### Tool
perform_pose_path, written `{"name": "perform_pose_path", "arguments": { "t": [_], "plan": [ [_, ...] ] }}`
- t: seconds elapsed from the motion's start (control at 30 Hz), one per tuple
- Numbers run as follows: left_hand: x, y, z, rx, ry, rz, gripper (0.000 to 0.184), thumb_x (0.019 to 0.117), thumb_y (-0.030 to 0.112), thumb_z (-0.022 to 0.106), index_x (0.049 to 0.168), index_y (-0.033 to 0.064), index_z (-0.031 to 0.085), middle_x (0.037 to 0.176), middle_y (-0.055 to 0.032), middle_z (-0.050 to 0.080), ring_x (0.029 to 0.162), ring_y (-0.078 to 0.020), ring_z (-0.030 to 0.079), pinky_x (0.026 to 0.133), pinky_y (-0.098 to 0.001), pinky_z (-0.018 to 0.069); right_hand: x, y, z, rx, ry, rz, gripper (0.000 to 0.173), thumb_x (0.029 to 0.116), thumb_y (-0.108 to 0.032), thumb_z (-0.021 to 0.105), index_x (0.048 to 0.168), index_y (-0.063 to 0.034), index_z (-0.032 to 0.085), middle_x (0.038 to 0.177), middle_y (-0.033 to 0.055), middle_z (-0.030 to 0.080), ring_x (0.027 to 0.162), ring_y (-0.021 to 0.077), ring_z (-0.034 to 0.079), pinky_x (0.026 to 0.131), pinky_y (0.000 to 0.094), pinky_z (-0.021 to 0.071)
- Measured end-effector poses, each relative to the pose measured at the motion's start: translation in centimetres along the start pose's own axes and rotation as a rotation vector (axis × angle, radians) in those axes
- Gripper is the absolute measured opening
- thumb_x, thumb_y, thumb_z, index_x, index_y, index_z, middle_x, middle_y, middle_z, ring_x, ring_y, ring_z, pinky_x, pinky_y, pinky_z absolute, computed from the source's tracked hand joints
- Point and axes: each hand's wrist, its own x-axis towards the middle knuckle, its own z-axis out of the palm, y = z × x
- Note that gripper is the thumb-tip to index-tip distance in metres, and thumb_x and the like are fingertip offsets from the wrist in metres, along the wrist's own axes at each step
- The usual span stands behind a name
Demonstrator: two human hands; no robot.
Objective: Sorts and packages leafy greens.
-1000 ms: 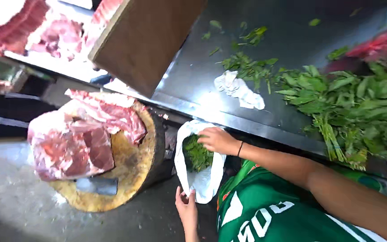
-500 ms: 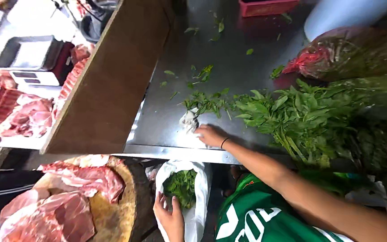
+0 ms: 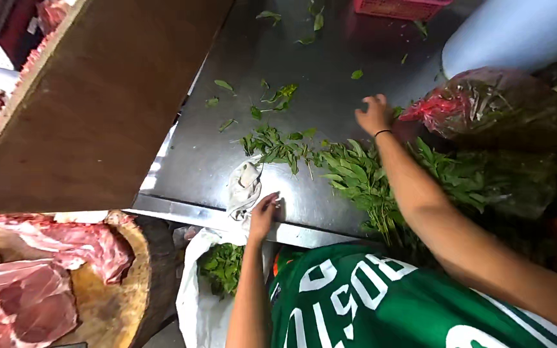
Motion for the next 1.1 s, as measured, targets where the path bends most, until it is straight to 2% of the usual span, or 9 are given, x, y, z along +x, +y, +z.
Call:
{"name": "perform_pose_path", "arguments": {
  "t": [0.13,0.23,0.3,0.43,0.57,0.67,0.8,0.97,1.1],
  "plan": [
    [1.7,0.5,-7.8,-0.413,0.388,-0.12,0.042,0.1075,0.017,0.046,0.146,0.0006,0.046,0.123,-0.0202,0.066,0.102,-0.0296,0.07,0.088,-0.0474,0.0599,3.9,4.5,-1.1,0.003,-0.141,0.305,0.078,0.0959,-0.056,0.062,0.152,-0.0036,0.047,0.154,0.035,0.039,0.142,0.0527,0.038,0.113,0.0705,0.0327],
    [3.2,0.9,-10.5,-0.237,0.639,-0.089,0.045,0.1033,0.014,0.055,0.145,0.0006,0.046,0.124,-0.0171,0.062,0.097,-0.0226,0.067,0.083,-0.0425,0.0594,3.9,1.3,1.5,-0.034,-0.228,0.319,0.087,0.0943,-0.062,0.061,0.15,0.0028,0.046,0.149,0.036,0.043,0.141,0.0527,0.04,0.112,0.07,0.034],
    [3.9,2.4,-9.4,-0.028,0.71,-0.094,0.058,0.0988,0.016,0.06,0.15,-0.0008,0.039,0.139,-0.0211,0.056,0.115,-0.0246,0.062,0.093,-0.0425,0.0549,2.1,-3.5,3.4,-0.088,-0.3,0.295,0.096,0.0926,-0.07,0.057,0.153,0.0024,0.041,0.155,0.0369,0.036,0.144,0.0547,0.033,0.114,0.0715,0.0298],
    [4.5,5.5,-3.1,0.343,0.682,0.063,0.084,0.0944,0.016,0.065,0.157,-0.0111,0.016,0.158,-0.0358,0.03,0.148,-0.0438,0.033,0.122,-0.0515,0.0302,-3.6,-11.8,8.9,-0.123,-0.385,0.227,0.107,0.0877,-0.082,0.05,0.165,-0.0122,0.023,0.164,0.0373,0.013,0.148,0.0601,0.017,0.115,0.0762,0.0197],
    [7.0,3.2,-1.2,0.465,0.432,0.366,0.08,0.0935,0.022,0.063,0.159,-0.0037,0.024,0.165,-0.0267,0.026,0.155,-0.0376,0.023,0.127,-0.0512,0.0246,-12.0,-12.2,13.8,-0.141,-0.253,0.044,0.104,0.0882,-0.085,0.043,0.166,-0.0197,0.022,0.168,0.0301,0.009,0.151,0.0596,0.005,0.114,0.0827,0.005],
    [11.7,2.8,-5.5,0.59,0.403,0.422,0.078,0.0943,0.03,0.06,0.159,-0.0005,0.029,0.166,-0.0225,0.028,0.156,-0.0358,0.022,0.128,-0.0514,0.0222,-15.7,-9.9,16.4,-0.165,-0.104,0.043,0.104,0.087,-0.082,0.049,0.165,-0.0165,0.026,0.168,0.0301,0.009,0.152,0.0589,0.006,0.115,0.0821,0.0087],
    [22.0,1.7,-14.2,0.81,0.572,0.337,0.083,0.0959,0.046,0.06,0.158,-0.0015,0.032,0.165,-0.0281,0.025,0.154,-0.0418,0.023,0.126,-0.0538,0.0237,-18.3,-10.6,21.3,-0.198,0.038,0.063,0.09,0.0911,-0.072,0.051,0.162,-0.0184,0.035,0.171,0.02,0.015,0.155,0.0492,0.014,0.112,0.0728,0.0337],
    [35.1,3.8,-20.2,0.851,0.602,0.263,0.099,0.0924,0.066,0.053,0.161,0.0013,0.026,0.167,-0.0247,0.023,0.155,-0.0403,0.022,0.125,-0.0588,0.0214,-16.9,-13.8,23.3,-0.042,-0.009,-0.435,0.054,0.0966,-0.054,0.058,0.149,-0.0425,0.052,0.169,-0.001,0.029,0.158,0.0285,0.02,0.127,0.0563,0.0238],
    [39.9,7.4,-18.3,0.83,0.474,0.356,0.09,0.0955,0.064,0.05,0.161,0.0064,0.029,0.166,-0.0189,0.031,0.155,-0.0376,0.022,0.125,-0.0629,0.0142,-12.2,-14.1,16.4,0.229,0.137,-0.384,0.045,0.0921,-0.056,0.067,0.135,-0.0442,0.065,0.166,-0.0021,0.036,0.157,0.0276,0.022,0.125,0.0643,0.0208]
  ]
}}
